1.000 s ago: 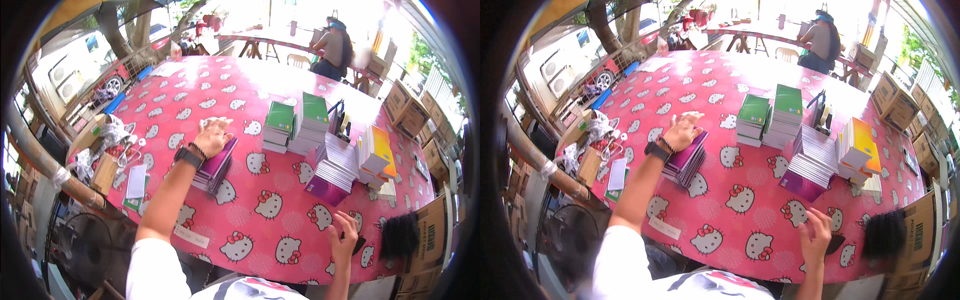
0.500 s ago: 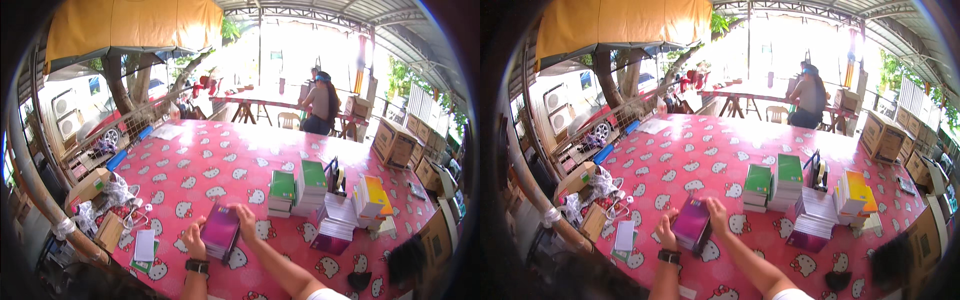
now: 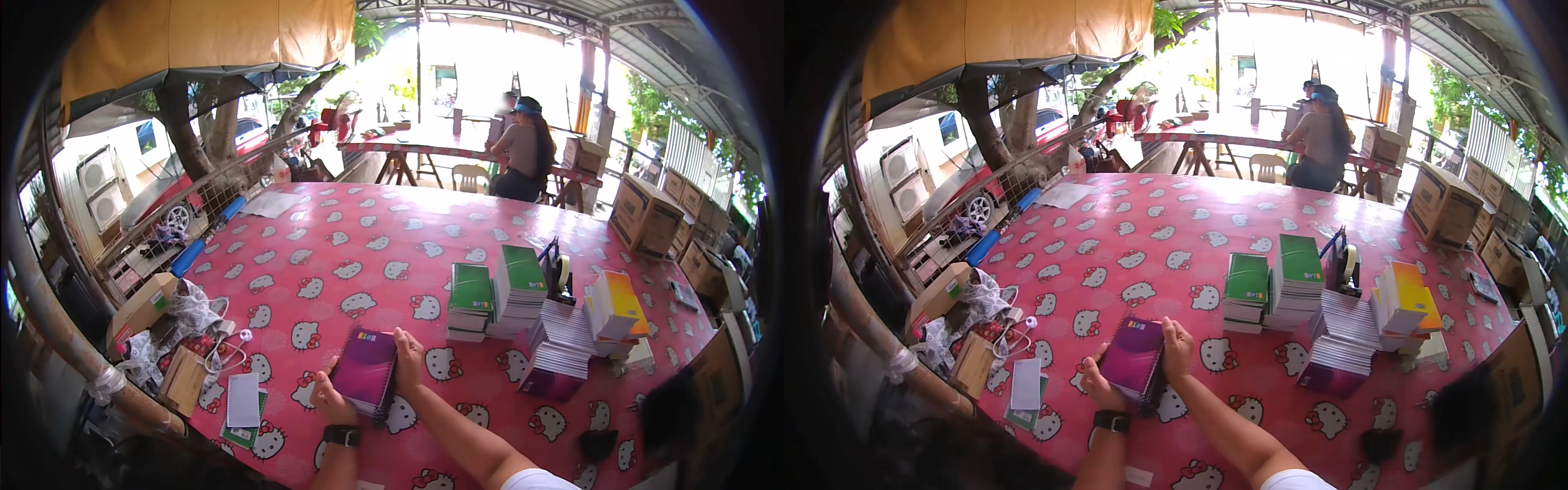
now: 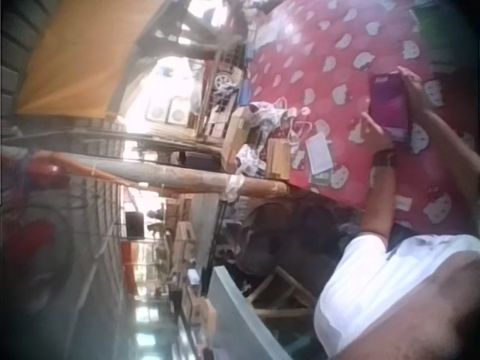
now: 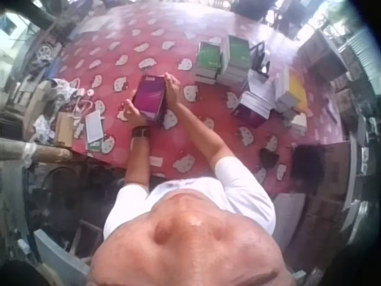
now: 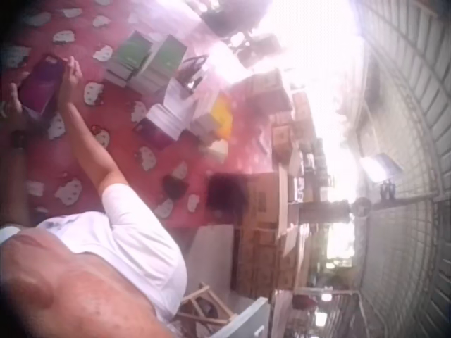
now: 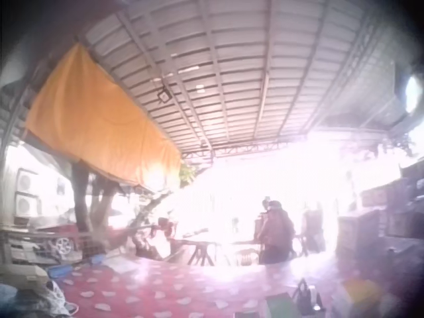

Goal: The person assembles small notepads by hand. The person picks up a purple cover, aligns it with a set of pages, and inserts a small black spiral binding through the holes by hand.

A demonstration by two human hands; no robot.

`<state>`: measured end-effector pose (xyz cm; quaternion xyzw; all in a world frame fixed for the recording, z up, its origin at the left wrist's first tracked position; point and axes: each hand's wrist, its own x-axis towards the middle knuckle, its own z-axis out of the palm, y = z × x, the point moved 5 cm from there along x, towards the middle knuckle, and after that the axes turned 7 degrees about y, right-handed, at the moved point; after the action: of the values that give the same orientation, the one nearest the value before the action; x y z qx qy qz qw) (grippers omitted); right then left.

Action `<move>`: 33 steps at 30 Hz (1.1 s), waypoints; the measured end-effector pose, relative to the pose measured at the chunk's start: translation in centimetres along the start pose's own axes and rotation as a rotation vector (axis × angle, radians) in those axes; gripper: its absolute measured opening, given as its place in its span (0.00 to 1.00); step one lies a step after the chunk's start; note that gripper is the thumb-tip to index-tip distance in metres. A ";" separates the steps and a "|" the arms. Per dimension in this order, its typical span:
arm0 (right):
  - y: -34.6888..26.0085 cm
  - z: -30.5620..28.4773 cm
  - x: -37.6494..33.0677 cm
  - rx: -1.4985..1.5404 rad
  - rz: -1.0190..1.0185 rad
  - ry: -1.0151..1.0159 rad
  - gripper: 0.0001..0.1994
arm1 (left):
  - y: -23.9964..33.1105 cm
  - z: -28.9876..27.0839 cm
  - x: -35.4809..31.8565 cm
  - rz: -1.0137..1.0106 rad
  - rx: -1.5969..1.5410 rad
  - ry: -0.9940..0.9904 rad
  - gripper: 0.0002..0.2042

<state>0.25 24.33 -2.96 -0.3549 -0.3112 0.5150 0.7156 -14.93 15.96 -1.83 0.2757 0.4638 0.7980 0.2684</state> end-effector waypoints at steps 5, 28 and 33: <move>-0.1 0.7 -0.4 -0.114 -0.099 0.005 0.15 | -0.2 -0.6 0.2 -0.029 -0.066 0.025 0.26; -26.1 -17.3 -8.8 -1.371 -0.802 -0.256 0.08 | 3.2 -3.2 3.4 0.291 0.344 0.136 0.19; -25.9 -23.1 -8.2 -1.728 -0.928 -0.042 0.14 | 11.0 0.7 -5.6 0.586 0.206 0.139 0.15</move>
<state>30.05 6.53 5.01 -0.5896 -0.7023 -0.2161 0.3353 -12.37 7.83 7.18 0.3682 0.4601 0.8071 -0.0346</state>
